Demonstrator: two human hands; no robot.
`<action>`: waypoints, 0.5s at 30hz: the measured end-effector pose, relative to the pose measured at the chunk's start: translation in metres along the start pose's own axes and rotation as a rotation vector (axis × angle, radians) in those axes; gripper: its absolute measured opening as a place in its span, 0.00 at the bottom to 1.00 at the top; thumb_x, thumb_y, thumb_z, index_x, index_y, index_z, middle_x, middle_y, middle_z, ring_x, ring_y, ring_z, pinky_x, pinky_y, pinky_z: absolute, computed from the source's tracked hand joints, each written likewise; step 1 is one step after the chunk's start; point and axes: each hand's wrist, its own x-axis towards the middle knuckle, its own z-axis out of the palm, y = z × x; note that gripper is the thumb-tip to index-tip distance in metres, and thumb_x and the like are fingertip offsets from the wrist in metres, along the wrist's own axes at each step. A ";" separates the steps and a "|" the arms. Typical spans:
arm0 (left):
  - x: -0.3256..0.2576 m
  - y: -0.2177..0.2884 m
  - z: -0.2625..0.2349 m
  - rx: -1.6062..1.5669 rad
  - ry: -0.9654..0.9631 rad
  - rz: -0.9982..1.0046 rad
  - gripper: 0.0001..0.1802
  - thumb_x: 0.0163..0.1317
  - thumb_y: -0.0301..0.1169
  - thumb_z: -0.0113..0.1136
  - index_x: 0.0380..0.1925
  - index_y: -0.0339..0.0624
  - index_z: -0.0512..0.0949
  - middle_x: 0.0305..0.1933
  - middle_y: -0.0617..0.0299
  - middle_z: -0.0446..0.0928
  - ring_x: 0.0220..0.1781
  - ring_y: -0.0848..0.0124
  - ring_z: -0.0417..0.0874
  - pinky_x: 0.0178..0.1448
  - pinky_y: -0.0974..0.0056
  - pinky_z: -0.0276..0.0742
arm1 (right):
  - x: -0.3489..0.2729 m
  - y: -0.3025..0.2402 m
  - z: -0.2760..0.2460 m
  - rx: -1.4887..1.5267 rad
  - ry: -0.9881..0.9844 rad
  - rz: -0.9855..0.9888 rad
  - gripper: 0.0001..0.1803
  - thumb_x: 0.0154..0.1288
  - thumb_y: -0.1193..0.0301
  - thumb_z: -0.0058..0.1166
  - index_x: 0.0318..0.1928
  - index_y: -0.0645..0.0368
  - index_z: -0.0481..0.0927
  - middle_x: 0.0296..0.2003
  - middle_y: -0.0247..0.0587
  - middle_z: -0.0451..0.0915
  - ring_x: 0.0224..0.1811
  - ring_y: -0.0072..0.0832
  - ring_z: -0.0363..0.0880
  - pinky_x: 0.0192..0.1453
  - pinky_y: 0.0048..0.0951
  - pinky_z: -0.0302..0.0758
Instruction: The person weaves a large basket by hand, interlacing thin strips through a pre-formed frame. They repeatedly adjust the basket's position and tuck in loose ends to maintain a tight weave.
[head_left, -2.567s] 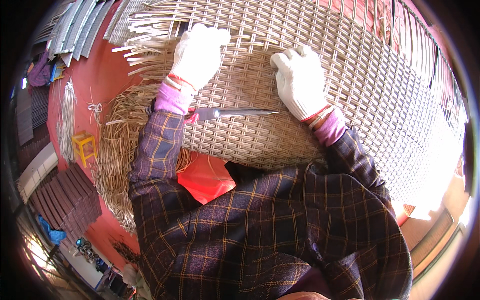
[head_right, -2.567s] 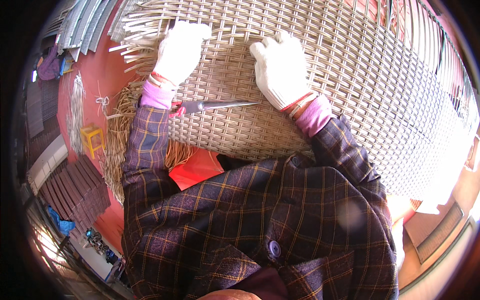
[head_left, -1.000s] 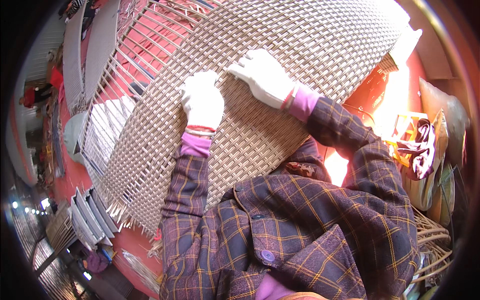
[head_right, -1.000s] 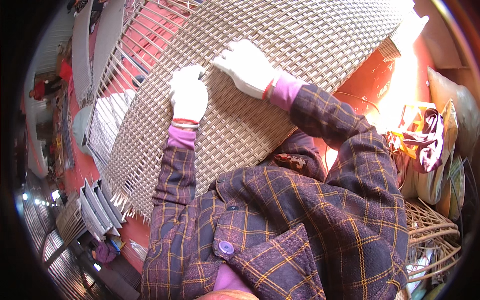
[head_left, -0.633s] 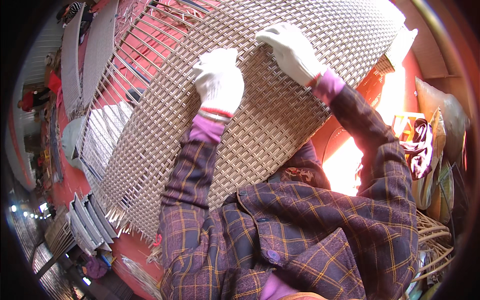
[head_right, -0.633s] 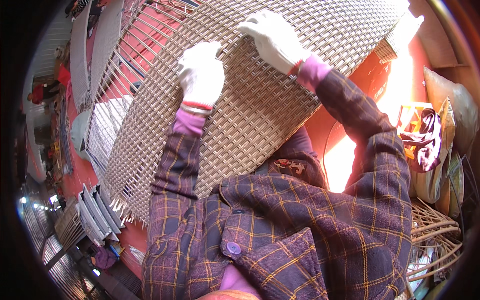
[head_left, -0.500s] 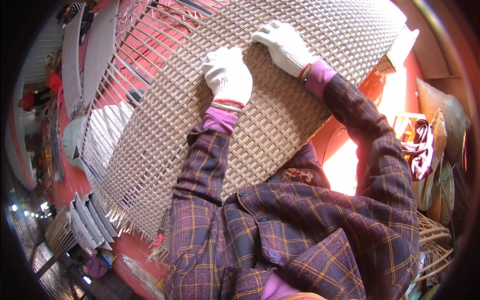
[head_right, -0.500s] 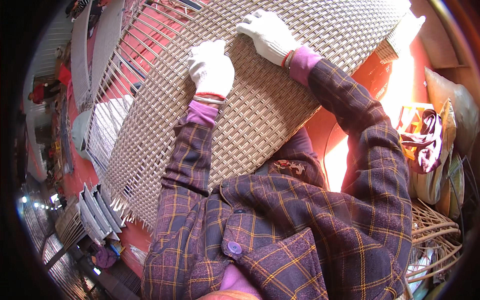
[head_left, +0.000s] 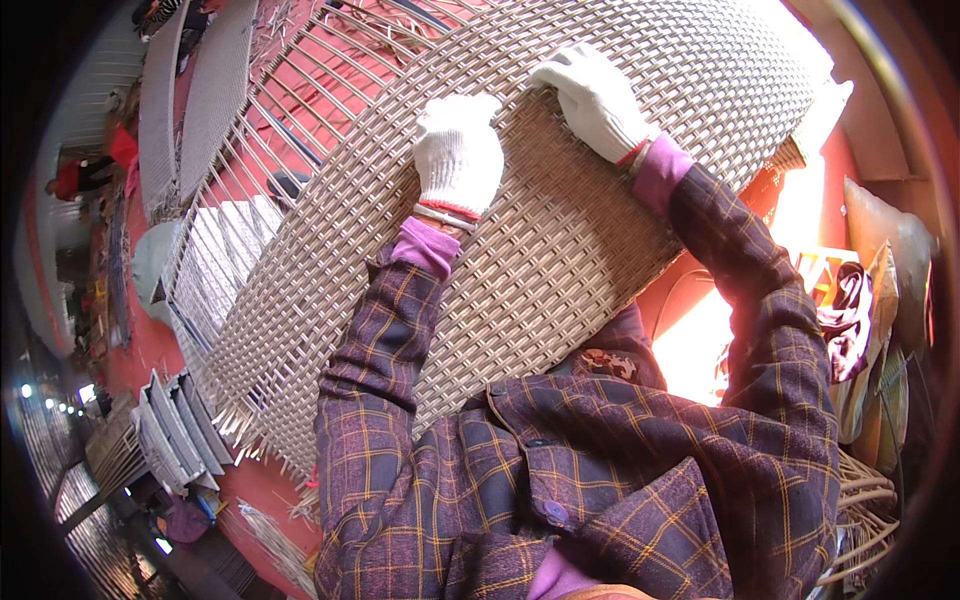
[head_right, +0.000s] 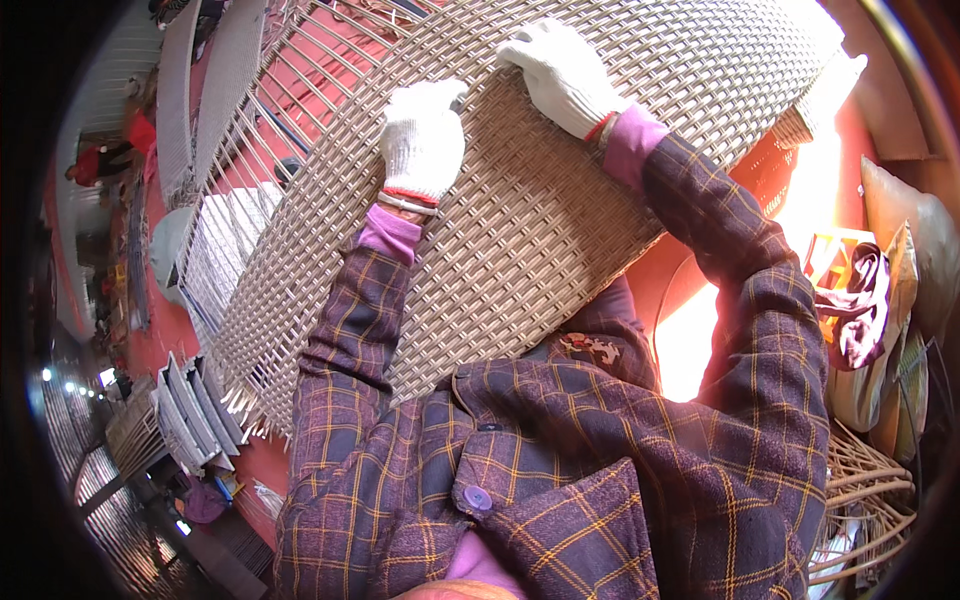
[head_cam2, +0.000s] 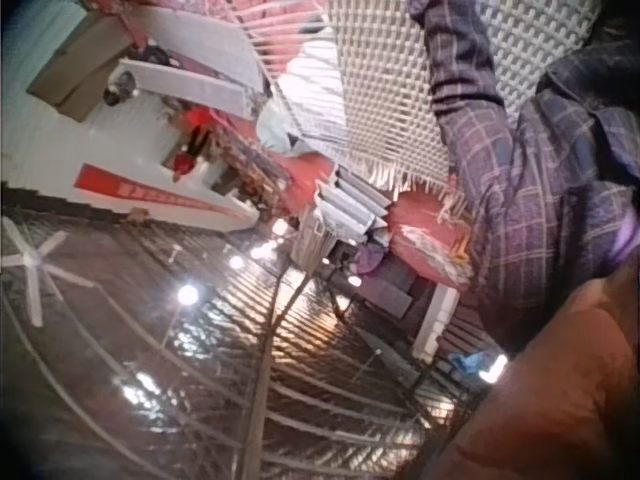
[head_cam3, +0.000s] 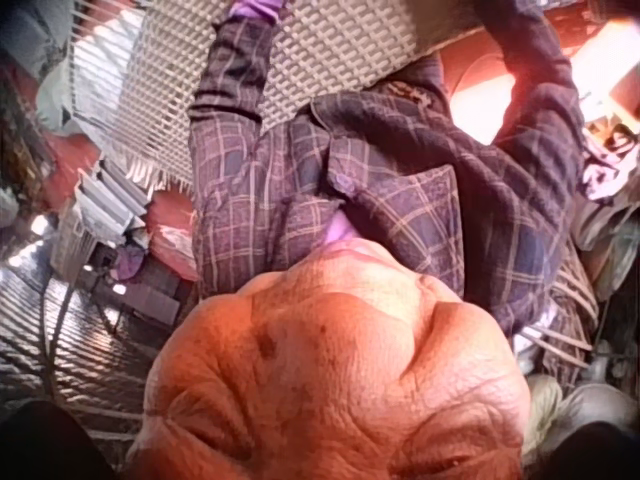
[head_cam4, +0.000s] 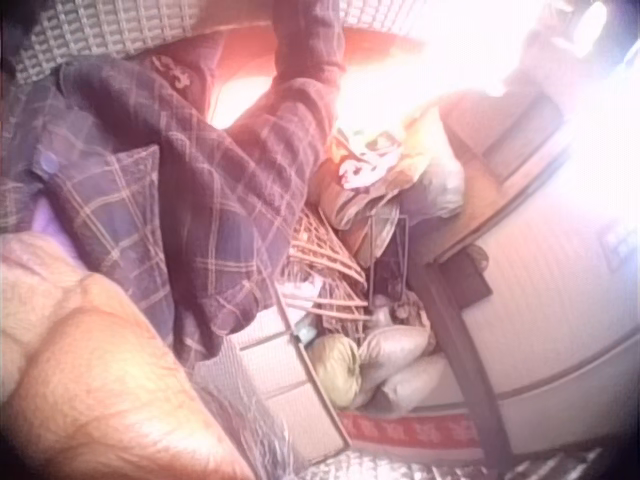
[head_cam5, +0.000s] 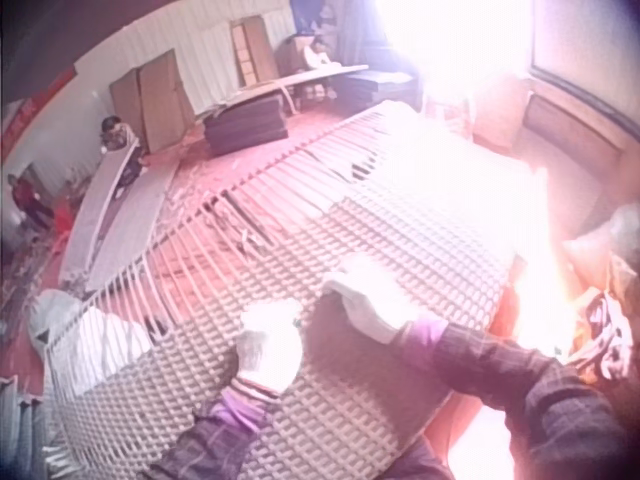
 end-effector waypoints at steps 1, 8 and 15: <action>0.005 -0.002 -0.002 0.046 0.007 -0.033 0.14 0.66 0.28 0.60 0.48 0.50 0.89 0.47 0.55 0.87 0.53 0.51 0.86 0.59 0.47 0.84 | 0.007 0.000 0.005 -0.010 0.067 -0.011 0.20 0.64 0.80 0.57 0.55 0.51 0.90 0.52 0.42 0.87 0.58 0.45 0.82 0.63 0.45 0.80; 0.027 -0.005 0.020 0.235 -0.077 -0.142 0.10 0.62 0.28 0.60 0.41 0.46 0.87 0.46 0.49 0.86 0.51 0.46 0.87 0.55 0.41 0.84 | 0.040 0.006 0.048 -0.039 -0.095 -0.063 0.22 0.63 0.80 0.59 0.57 0.56 0.88 0.53 0.45 0.86 0.60 0.46 0.82 0.67 0.46 0.78; 0.010 -0.012 0.024 0.074 -0.049 -0.023 0.11 0.61 0.24 0.58 0.41 0.46 0.86 0.39 0.50 0.88 0.47 0.47 0.87 0.55 0.42 0.82 | 0.034 0.007 0.047 -0.024 -0.101 -0.038 0.21 0.64 0.81 0.58 0.56 0.55 0.89 0.52 0.46 0.87 0.57 0.47 0.84 0.65 0.47 0.80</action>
